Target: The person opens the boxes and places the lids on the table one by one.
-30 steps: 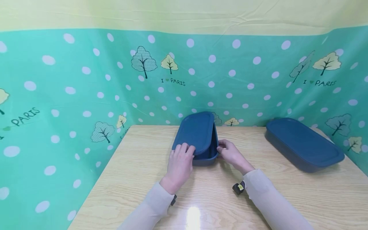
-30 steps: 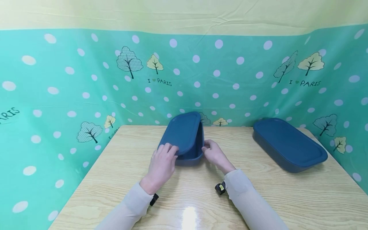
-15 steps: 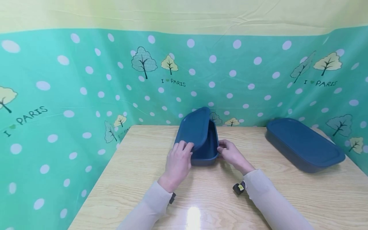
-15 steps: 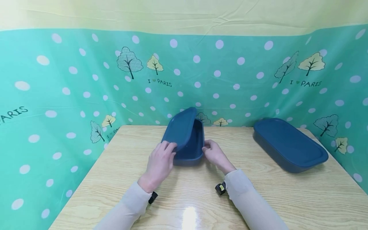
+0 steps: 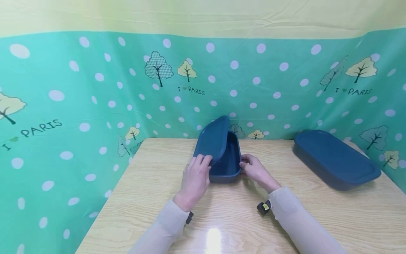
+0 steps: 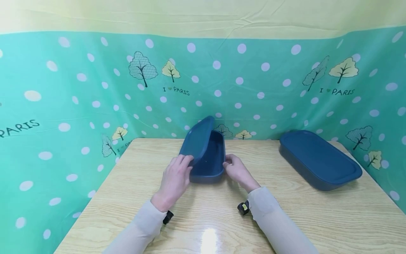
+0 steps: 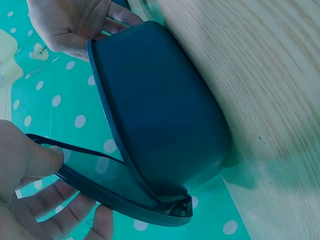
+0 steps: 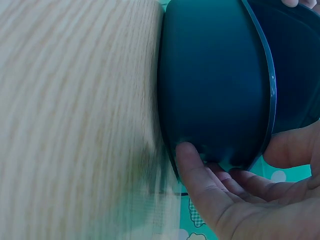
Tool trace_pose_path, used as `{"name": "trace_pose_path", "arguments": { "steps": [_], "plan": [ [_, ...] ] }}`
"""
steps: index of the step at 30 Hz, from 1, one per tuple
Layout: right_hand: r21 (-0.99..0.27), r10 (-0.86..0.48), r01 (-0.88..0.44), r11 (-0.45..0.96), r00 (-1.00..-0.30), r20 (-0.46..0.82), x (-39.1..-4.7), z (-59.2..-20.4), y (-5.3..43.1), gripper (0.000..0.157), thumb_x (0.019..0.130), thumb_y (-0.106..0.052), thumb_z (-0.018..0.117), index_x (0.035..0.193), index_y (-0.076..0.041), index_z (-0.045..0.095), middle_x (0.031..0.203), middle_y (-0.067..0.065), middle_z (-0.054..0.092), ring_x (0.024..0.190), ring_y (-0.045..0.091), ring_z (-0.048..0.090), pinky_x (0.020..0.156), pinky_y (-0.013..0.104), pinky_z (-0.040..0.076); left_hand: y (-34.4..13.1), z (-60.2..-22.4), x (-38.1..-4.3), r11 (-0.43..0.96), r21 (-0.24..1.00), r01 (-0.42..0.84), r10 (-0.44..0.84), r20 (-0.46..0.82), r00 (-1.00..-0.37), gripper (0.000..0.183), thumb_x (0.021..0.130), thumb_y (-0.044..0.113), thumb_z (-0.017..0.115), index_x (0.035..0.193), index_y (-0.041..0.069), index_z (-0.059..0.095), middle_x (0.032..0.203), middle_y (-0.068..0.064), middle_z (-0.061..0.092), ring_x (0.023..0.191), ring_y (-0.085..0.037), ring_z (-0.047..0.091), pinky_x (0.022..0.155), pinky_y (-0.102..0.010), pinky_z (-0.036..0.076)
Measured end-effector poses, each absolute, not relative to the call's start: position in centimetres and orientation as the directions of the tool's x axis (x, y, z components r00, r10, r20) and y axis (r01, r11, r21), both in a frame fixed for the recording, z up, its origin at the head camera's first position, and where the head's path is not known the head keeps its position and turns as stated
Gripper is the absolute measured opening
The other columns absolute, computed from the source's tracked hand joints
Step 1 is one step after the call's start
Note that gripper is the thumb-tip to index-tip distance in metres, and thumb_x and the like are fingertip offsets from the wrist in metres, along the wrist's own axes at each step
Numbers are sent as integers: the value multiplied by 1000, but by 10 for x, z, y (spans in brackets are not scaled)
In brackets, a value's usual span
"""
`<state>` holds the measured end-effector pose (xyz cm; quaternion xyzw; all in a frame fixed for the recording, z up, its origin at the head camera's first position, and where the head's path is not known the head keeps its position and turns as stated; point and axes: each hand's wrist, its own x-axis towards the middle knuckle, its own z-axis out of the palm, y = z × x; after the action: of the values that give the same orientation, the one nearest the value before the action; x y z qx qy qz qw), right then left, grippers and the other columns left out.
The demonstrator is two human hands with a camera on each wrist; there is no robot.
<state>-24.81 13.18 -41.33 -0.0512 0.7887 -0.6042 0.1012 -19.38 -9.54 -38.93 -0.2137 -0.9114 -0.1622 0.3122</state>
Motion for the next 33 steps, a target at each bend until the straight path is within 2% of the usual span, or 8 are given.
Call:
{"name": "trace_pose_path", "arguments": {
  "steps": [15,20,29,33],
  "plan": [
    [-965,-214,40,259,-972,-98,-247,-413,132,41,98,-3,37,136,13,34,123,30,48,103,36,60,88,45,51,-97,-388,-194,845,223,487,251,638,-728,29,86,4,67,112,10,56,94,-3,56,80,-20,53,60,-28,46],
    [-964,-211,39,261,-973,-96,-248,-413,132,40,98,-3,37,135,14,34,123,31,48,102,36,61,86,44,52,-98,-387,-195,840,247,483,232,640,-732,29,86,3,66,112,10,55,95,-3,55,87,-21,56,66,-30,50],
    [-967,-222,37,252,-970,-95,-246,-411,132,41,98,-2,37,135,15,33,123,32,47,104,39,60,86,44,52,-99,-385,-197,828,292,479,202,641,-740,28,88,2,64,113,8,54,95,-4,55,88,-22,56,70,-32,51],
    [-966,-221,37,254,-971,-95,-246,-410,132,40,98,-2,37,135,15,34,122,32,47,102,38,61,86,45,52,-100,-384,-197,820,318,476,183,642,-744,29,88,1,63,114,8,52,95,-5,55,85,-22,54,66,-32,51]
  ]
}}
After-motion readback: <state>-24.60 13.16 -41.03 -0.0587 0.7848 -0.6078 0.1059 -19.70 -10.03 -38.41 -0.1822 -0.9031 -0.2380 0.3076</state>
